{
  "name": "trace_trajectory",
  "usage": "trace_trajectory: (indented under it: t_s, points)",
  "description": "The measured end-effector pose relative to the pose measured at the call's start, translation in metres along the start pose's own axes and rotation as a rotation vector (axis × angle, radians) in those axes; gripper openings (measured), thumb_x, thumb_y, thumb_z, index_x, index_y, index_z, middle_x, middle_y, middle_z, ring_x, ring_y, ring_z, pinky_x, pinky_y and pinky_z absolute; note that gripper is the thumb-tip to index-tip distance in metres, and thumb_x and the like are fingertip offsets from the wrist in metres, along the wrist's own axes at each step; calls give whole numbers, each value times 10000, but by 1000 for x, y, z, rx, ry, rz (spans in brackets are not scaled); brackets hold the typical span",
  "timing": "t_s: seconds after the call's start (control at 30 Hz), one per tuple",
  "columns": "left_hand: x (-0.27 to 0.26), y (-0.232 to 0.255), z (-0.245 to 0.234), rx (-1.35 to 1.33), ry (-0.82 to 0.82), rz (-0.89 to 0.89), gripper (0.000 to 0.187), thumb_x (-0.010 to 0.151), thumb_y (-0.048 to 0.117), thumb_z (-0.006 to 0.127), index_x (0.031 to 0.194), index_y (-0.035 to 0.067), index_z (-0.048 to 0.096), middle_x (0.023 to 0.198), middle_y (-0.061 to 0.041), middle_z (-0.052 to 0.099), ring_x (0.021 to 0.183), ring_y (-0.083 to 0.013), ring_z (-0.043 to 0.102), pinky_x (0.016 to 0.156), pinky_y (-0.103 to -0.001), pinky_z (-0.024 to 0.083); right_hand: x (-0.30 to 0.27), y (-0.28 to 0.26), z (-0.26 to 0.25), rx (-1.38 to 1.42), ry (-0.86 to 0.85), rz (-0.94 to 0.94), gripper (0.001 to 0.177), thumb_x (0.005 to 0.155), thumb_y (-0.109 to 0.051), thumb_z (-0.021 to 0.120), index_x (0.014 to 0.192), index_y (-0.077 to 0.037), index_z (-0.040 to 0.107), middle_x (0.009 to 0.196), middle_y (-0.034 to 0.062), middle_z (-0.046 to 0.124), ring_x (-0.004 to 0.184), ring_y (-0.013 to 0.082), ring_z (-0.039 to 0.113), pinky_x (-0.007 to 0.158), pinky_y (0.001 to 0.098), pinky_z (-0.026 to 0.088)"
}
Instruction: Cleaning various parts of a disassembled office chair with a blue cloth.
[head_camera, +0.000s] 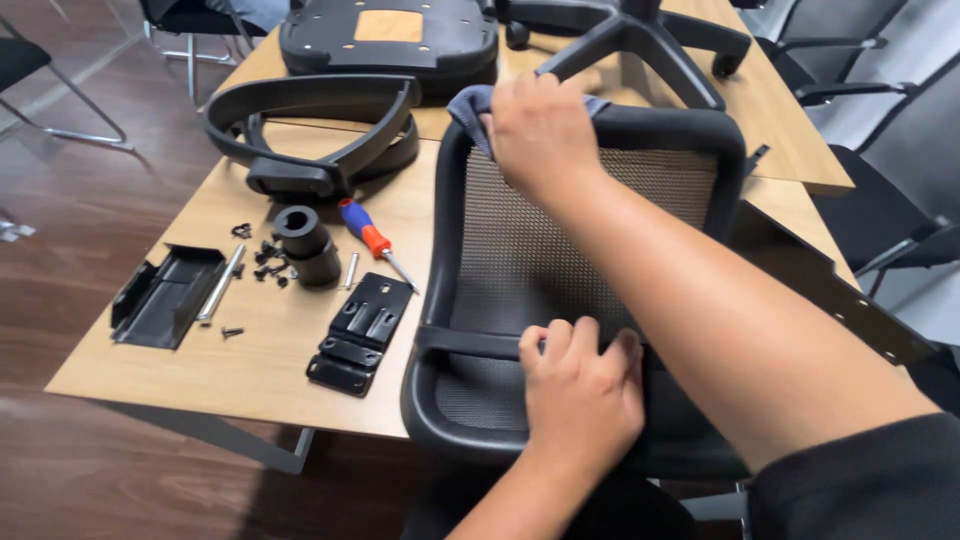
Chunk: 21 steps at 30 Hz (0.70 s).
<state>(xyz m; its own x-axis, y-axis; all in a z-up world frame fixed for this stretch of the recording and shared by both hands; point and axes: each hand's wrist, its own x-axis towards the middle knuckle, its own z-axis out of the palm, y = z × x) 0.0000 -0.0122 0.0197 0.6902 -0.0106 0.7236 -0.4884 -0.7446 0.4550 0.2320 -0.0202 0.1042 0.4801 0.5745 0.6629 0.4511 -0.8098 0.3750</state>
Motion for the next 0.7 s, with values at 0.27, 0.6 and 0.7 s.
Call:
trace_trajectory:
  t_s: [0.27,0.6,0.7]
  points:
    - [-2,-1,-2,-62,17,-9,155,808,152,718,963,141,724,892,-100,577,914,-294,531,928,-474,372,29,-27,11,-66,-127,-343,239,937,-337,610,894,-116,692,905,77,646,886,274,621,754,421,456]
    - [1,-3,3,-105,34,-2,96,834,182,713,917,146,746,870,-82,580,940,-278,553,975,-445,381,6,20,24,-65,-129,-30,312,1055,-344,602,931,-80,713,916,133,669,906,324,635,758,461,470]
    - [0,-5,4,-121,37,2,103,838,186,710,922,139,749,879,-77,585,947,-274,556,972,-443,380,-1,22,20,-94,-41,95,331,1058,-343,605,941,-50,706,908,146,681,866,334,635,727,473,452]
